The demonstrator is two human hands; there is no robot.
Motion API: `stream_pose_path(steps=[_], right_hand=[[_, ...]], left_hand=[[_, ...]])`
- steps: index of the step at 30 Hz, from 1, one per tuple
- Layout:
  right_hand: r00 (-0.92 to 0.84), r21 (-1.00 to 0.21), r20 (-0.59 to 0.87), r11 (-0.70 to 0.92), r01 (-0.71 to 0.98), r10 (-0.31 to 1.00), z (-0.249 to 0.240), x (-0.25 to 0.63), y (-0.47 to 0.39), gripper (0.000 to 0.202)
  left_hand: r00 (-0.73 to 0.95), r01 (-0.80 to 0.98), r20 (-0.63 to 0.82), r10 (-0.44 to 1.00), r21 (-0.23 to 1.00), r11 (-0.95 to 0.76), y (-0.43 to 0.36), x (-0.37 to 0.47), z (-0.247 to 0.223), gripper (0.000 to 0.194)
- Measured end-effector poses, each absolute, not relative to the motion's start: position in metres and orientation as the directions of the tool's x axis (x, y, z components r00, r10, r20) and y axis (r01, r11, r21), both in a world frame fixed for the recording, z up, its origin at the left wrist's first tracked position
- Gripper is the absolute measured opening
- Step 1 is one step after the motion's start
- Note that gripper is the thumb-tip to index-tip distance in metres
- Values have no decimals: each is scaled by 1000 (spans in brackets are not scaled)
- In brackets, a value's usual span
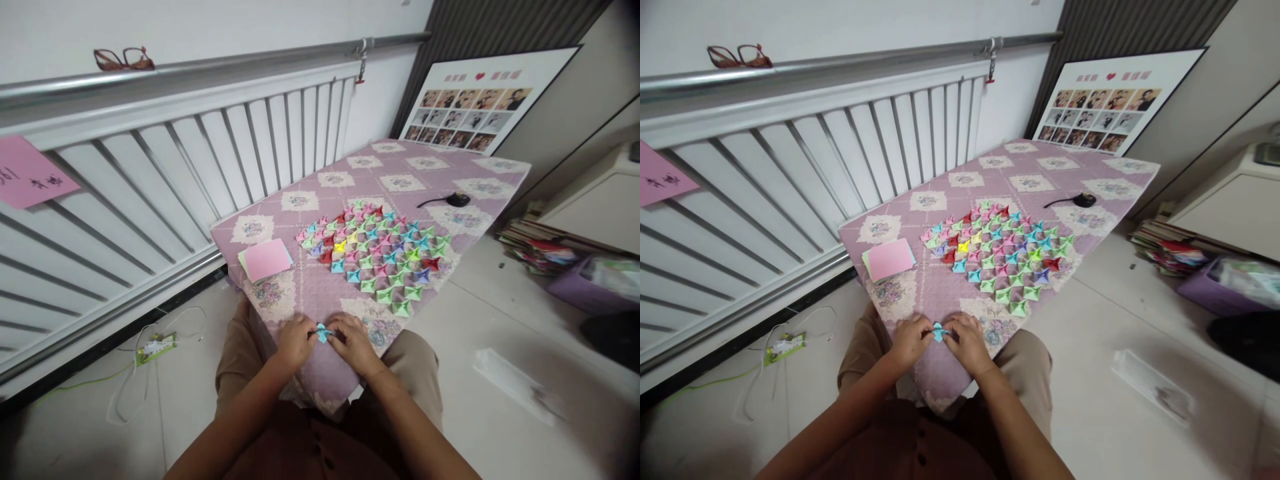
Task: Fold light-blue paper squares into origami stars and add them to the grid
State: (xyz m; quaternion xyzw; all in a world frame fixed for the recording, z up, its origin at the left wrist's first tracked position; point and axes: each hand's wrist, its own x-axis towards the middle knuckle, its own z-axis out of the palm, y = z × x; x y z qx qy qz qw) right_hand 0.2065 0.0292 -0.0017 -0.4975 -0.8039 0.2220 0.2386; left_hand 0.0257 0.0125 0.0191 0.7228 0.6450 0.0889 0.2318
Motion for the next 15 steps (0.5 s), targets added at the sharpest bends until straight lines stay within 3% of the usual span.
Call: stream_pose_path(steps=[8, 12, 15], right_hand=[[-342, -557, 141, 360, 748, 929, -3, 194, 28, 12], [-343, -559, 134, 357, 748, 930, -5, 194, 27, 12], [-330, -592, 134, 343, 729, 934, -7, 196, 28, 15]], left_hand=[[244, 920, -196, 950, 355, -163, 17, 29, 17, 19], [245, 889, -145, 959, 429, -162, 19, 26, 10, 19], [226, 817, -106, 968, 562, -129, 20, 22, 6, 16]])
